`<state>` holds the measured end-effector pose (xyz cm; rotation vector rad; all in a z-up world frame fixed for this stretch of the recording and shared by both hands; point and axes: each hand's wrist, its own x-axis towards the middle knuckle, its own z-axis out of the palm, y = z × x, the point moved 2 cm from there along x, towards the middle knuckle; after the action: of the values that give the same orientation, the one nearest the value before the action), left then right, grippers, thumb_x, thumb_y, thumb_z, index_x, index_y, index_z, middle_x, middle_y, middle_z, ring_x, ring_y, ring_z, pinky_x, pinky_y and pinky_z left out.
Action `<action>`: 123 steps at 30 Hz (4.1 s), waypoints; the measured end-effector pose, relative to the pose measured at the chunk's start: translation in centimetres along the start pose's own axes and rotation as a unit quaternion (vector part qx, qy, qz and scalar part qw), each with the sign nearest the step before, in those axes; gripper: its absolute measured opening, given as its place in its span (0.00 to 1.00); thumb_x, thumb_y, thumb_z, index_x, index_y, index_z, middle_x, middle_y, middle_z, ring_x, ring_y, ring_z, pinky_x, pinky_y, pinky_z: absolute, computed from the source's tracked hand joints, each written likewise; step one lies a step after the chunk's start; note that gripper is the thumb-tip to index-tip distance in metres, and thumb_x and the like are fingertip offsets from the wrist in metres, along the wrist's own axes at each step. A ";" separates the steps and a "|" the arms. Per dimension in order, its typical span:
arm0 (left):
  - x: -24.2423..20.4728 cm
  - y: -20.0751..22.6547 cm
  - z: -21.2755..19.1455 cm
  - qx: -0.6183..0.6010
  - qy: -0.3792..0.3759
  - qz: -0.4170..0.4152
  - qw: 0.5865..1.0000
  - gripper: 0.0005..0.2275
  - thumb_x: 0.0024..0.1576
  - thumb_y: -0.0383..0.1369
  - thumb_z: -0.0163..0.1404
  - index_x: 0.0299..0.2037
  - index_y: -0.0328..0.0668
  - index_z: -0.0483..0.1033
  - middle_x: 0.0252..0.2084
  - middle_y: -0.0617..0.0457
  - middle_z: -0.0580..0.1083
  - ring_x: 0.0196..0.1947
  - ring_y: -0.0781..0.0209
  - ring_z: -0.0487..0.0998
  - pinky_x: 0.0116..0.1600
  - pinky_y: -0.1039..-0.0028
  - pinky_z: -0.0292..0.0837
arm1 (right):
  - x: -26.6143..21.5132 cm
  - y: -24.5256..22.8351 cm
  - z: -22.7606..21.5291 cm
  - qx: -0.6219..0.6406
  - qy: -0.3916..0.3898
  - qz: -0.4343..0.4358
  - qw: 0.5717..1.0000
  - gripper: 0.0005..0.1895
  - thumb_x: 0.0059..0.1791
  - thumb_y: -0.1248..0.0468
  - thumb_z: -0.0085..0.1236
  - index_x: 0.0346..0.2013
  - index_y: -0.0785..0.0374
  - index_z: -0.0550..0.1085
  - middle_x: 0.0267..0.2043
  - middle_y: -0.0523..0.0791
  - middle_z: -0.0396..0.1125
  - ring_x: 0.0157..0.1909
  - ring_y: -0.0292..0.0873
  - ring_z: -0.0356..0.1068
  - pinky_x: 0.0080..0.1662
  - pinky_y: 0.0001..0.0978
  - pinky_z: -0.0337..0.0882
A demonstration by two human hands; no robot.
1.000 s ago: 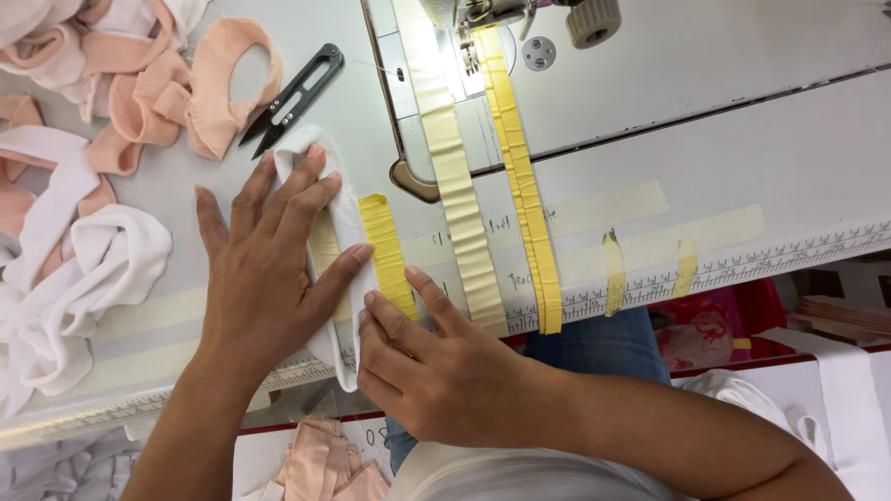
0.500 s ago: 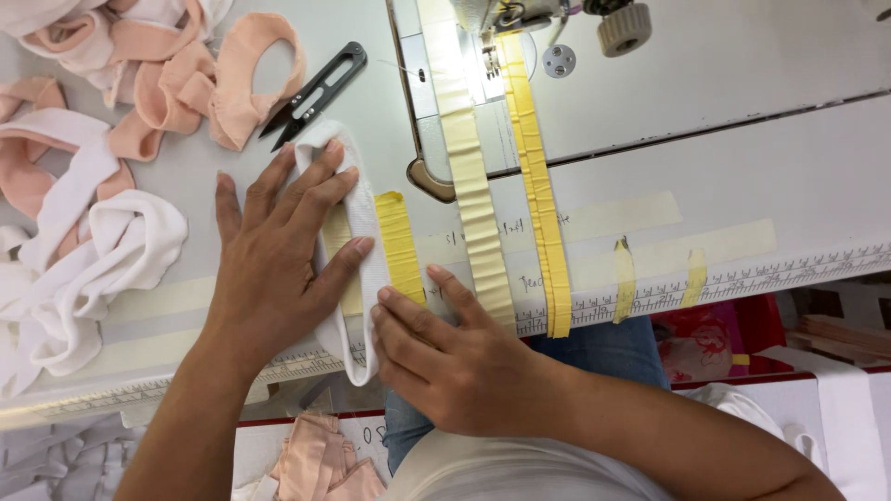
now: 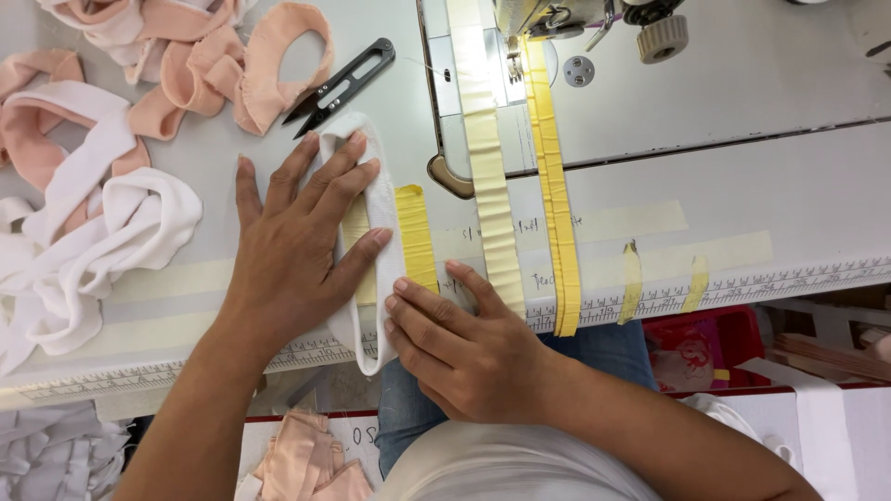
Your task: Preparing and trimming fabric strips to specific lengths using table guides and scissors
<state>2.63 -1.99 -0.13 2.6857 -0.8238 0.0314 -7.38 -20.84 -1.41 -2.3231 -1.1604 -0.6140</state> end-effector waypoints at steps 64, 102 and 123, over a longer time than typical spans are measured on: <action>-0.4 -0.5 -0.4 -0.007 -0.035 0.024 0.999 0.32 0.56 0.51 0.50 0.71 0.51 0.61 0.77 0.56 0.58 0.77 0.43 0.50 0.71 0.32 0.31 | 1.0 -1.8 -0.3 -0.111 0.053 0.020 0.992 0.07 0.59 0.62 0.51 0.49 0.57 0.76 0.46 0.45 0.68 0.43 0.43 0.67 0.49 0.44 0.68; -1.1 3.8 -7.6 -0.341 0.183 -0.159 0.908 0.15 0.58 0.18 0.45 0.52 0.42 0.75 0.47 0.54 0.75 0.48 0.64 0.74 0.55 0.76 0.68 | 2.1 3.1 -6.4 0.768 0.012 0.323 0.553 0.12 0.54 0.69 0.52 0.42 0.79 0.76 0.38 0.60 0.74 0.36 0.57 0.76 0.47 0.49 0.77; -1.8 14.0 -13.2 -0.253 0.264 0.085 0.927 0.10 0.60 0.25 0.49 0.51 0.40 0.77 0.43 0.51 0.78 0.42 0.60 0.81 0.47 0.73 0.77 | 6.0 1.2 -10.4 0.539 0.219 0.208 0.786 0.09 0.50 0.74 0.59 0.44 0.64 0.73 0.43 0.44 0.69 0.47 0.41 0.69 0.51 0.33 0.71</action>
<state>-5.54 -7.73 16.43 1.9728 -0.7537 0.4912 -5.00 -23.95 10.04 -1.2494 -0.4880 -0.1830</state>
